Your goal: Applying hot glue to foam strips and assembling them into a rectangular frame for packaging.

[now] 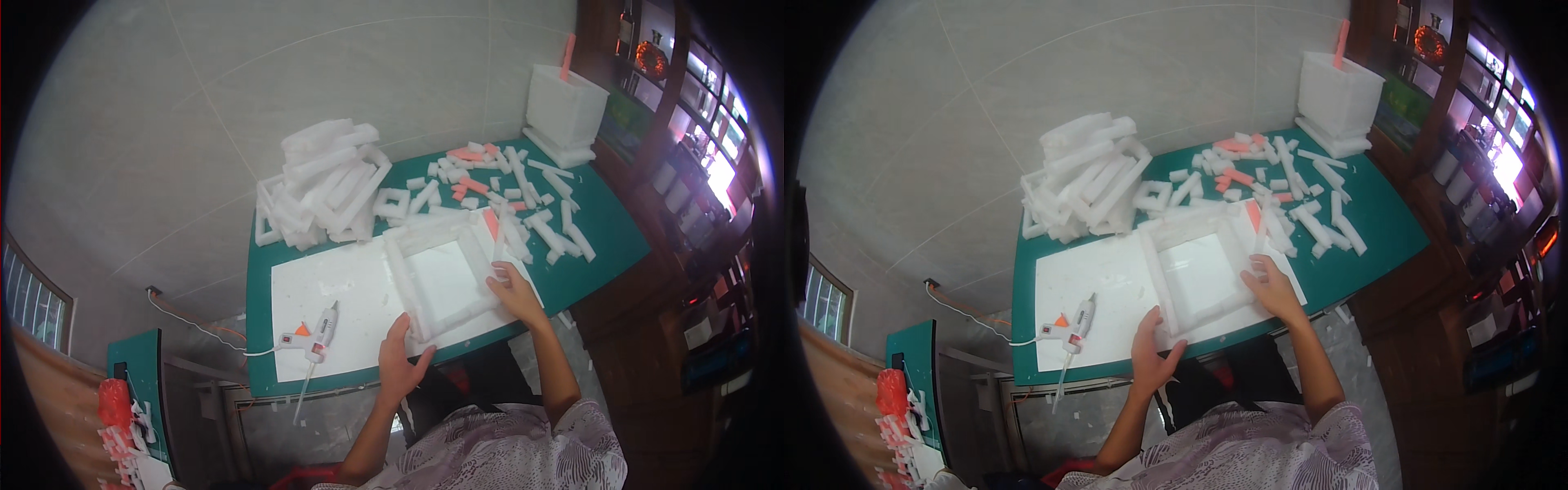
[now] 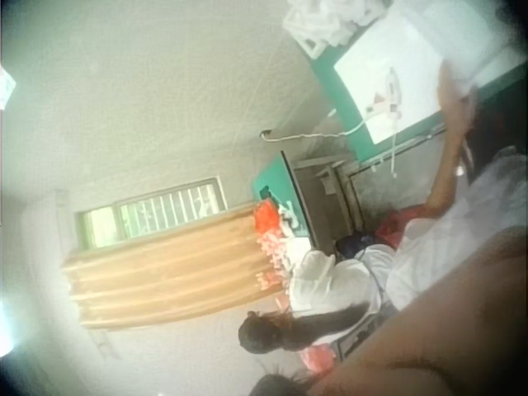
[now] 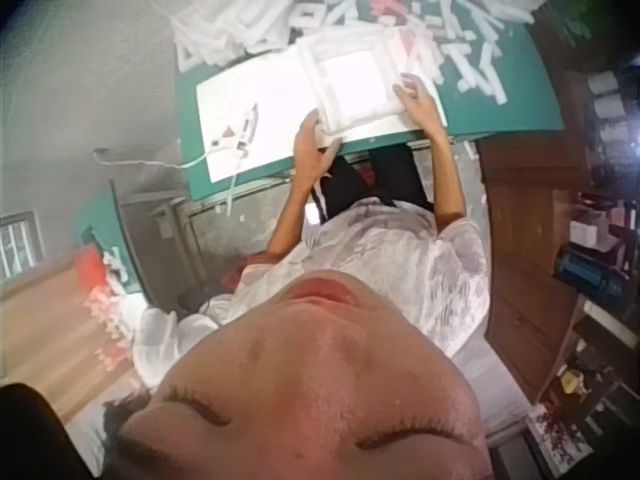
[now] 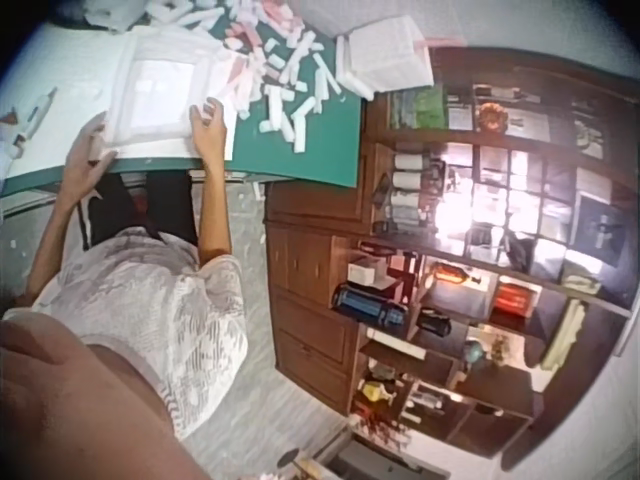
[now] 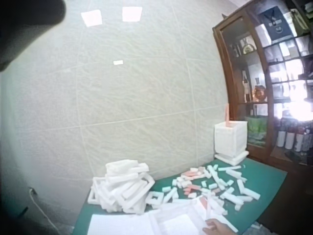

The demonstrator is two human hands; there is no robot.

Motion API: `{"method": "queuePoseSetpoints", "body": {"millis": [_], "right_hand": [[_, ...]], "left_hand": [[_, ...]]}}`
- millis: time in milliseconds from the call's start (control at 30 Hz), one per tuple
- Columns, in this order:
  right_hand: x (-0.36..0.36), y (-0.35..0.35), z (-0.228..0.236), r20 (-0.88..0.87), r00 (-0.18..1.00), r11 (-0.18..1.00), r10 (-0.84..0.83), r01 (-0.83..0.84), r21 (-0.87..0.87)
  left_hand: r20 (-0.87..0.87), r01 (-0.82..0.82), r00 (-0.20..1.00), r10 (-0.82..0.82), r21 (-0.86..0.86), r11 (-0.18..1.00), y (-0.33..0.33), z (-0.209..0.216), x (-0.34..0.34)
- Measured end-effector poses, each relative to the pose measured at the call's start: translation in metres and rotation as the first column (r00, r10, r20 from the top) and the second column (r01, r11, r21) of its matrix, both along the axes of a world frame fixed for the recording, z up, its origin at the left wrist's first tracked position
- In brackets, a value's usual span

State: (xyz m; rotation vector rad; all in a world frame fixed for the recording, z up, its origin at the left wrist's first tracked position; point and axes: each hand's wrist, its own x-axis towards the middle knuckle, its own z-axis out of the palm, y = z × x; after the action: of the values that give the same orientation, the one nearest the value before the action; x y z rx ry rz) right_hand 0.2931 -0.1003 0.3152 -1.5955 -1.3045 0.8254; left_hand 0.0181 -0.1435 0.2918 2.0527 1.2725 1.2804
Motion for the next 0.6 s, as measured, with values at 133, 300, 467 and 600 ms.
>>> {"method": "queuePoseSetpoints", "body": {"millis": [133,300,467,600], "right_hand": [[0.002,0.030,0.008,0.082,0.991,0.992,0.103,-0.097,-0.082],[-0.004,0.051,0.012,0.088,0.979,0.977,0.186,-0.175,-0.118],[-0.005,0.061,0.019,-0.111,0.969,0.973,0.221,-0.227,-0.048],[0.001,0.067,0.018,-0.203,0.956,0.969,0.213,-0.233,-0.078]], "left_hand": [[0.107,0.063,0.993,-0.041,-0.207,0.976,0.001,0.008,-0.005],[0.207,0.153,0.976,-0.069,-0.421,0.894,0.020,0.023,-0.010],[0.385,0.251,0.920,-0.077,-0.427,0.869,0.035,0.015,-0.016],[0.548,0.299,0.837,-0.005,-0.450,0.841,0.040,0.018,-0.009]]}}
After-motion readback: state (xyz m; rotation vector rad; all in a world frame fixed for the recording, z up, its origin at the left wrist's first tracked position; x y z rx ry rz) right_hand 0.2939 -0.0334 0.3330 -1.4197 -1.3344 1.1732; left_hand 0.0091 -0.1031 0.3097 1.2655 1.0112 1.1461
